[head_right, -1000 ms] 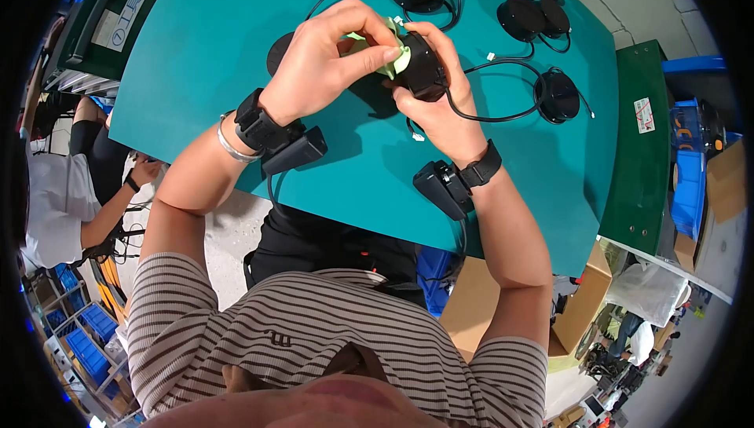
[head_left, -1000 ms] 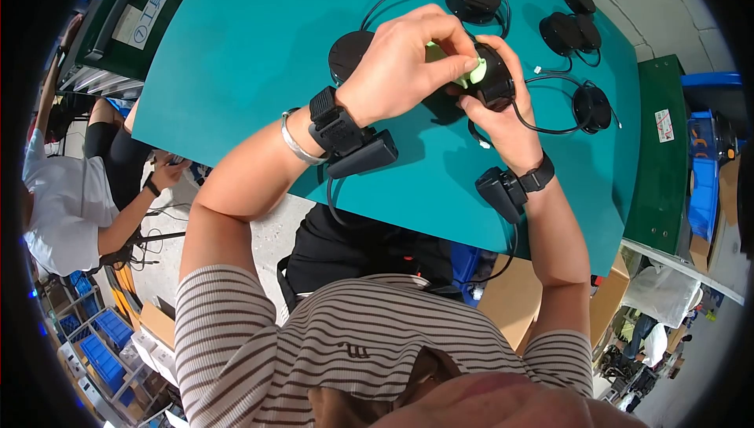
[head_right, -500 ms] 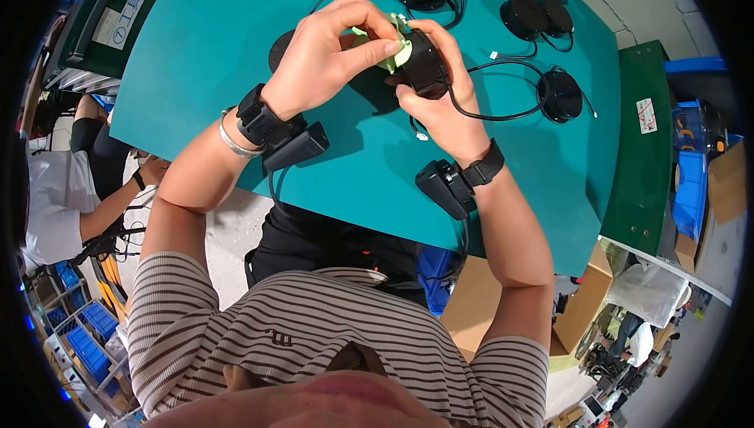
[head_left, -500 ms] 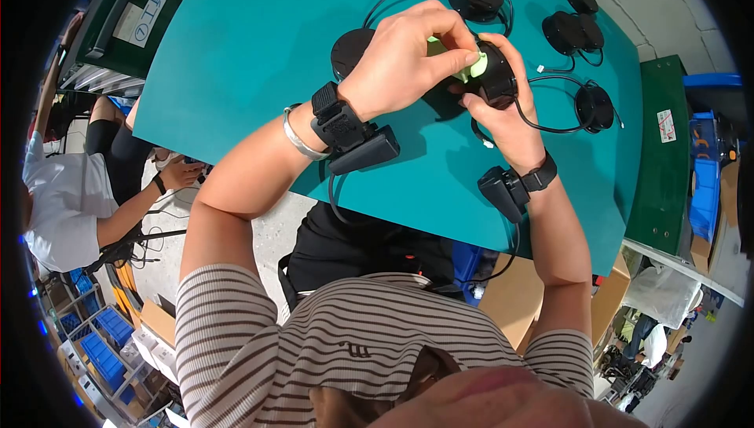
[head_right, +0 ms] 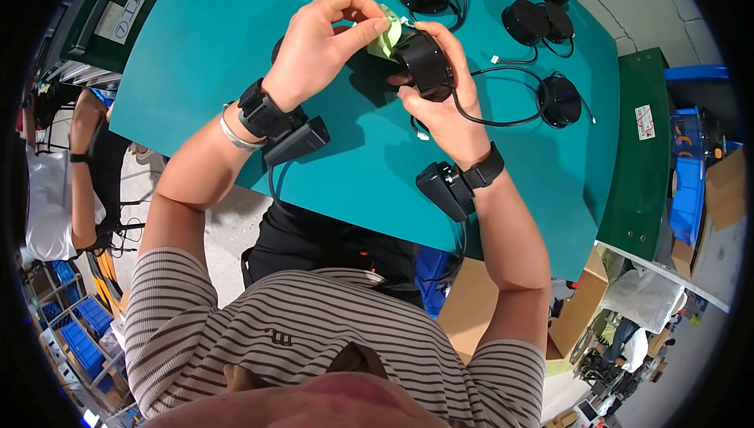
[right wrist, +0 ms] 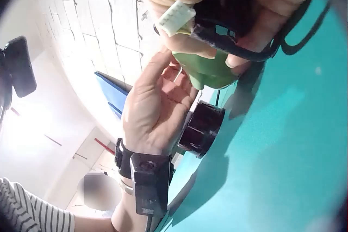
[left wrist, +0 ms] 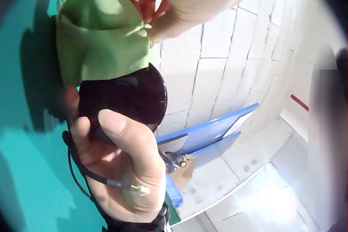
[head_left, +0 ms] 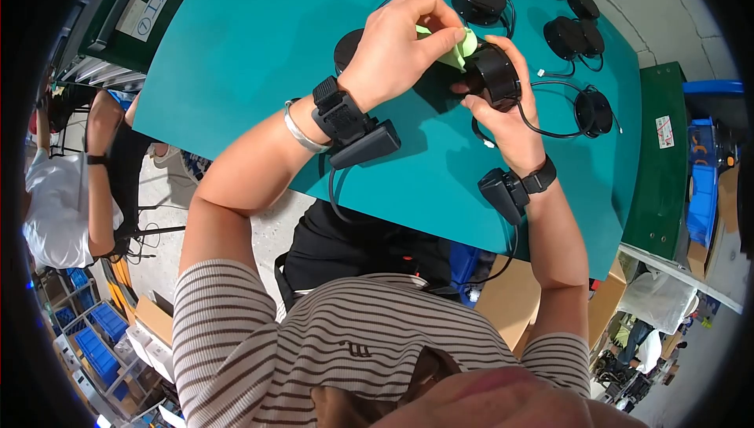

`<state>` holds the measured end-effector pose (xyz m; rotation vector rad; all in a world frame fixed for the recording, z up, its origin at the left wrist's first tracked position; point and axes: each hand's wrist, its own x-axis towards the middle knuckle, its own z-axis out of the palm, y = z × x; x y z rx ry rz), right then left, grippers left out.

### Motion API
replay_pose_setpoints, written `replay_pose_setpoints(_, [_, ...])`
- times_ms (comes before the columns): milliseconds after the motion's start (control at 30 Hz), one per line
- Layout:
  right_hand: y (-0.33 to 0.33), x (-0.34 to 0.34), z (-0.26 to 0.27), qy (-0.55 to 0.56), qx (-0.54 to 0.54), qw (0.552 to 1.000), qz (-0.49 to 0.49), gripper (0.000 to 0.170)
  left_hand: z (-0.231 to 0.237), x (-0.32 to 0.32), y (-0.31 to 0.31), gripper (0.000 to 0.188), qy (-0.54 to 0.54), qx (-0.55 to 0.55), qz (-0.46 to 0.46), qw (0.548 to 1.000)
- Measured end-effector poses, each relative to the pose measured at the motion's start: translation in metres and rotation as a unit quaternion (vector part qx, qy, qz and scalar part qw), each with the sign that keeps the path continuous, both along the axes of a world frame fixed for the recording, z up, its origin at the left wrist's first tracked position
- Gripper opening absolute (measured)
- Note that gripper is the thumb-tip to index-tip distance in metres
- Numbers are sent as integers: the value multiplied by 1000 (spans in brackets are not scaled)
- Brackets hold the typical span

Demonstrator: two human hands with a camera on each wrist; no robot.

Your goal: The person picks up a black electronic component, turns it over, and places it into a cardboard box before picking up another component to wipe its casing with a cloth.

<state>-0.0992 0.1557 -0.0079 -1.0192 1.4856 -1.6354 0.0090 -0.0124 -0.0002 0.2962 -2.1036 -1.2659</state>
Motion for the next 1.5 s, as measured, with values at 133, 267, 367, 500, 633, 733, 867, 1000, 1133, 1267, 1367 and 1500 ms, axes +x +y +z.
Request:
replay_pose_setpoints(133, [-2, 1, 0, -32, -26, 999, 2, 72, 5, 4, 8, 8, -9, 53, -117, 992])
replay_pose_setpoints(267, [-1, 1, 1, 9, -17, 1000, 3, 72, 11, 6, 12, 7, -30, 38, -110, 993])
replay_pose_setpoints(367, [-3, 2, -1, -13, -18, 1000, -6, 73, 7, 7, 13, 7, -17, 34, -111, 993])
replay_pose_setpoints(500, [-1, -1, 0, 24, -10, 1000, -12, 74, 10, 7, 17, 7, -2, 15, -117, 993])
replay_pose_setpoints(633, [-2, -1, 1, 52, 8, 998, -20, 74, 10, 8, 16, 5, -16, 23, -99, 995])
replay_pose_setpoints(733, [0, 0, 3, 26, 2, 1000, -9, 73, 9, 8, 16, 5, -7, 23, -106, 994])
replay_pose_setpoints(867, [-1, -1, 3, 30, -1, 1000, 2, 72, 11, 6, 11, 7, -24, 67, -83, 994])
replay_pose_setpoints(1000, [1, -1, 2, 24, 21, 999, 35, 71, 8, 5, 8, 8, -16, 76, -87, 993])
replay_pose_setpoints(1133, [3, -4, 2, 97, 35, 994, 27, 70, 8, 7, 10, 9, -17, 26, -106, 994])
replay_pose_setpoints(1267, [1, -2, 0, 65, 20, 997, 44, 70, 4, 4, 3, 9, -43, 37, -70, 996])
replay_pose_setpoints(1367, [2, -6, -4, 131, 17, 991, 29, 69, 4, 3, 10, 10, -14, 129, -130, 983])
replay_pose_setpoints(1500, [2, -5, 0, 67, 22, 996, 53, 69, 4, 3, 4, 11, -36, 64, -96, 993])
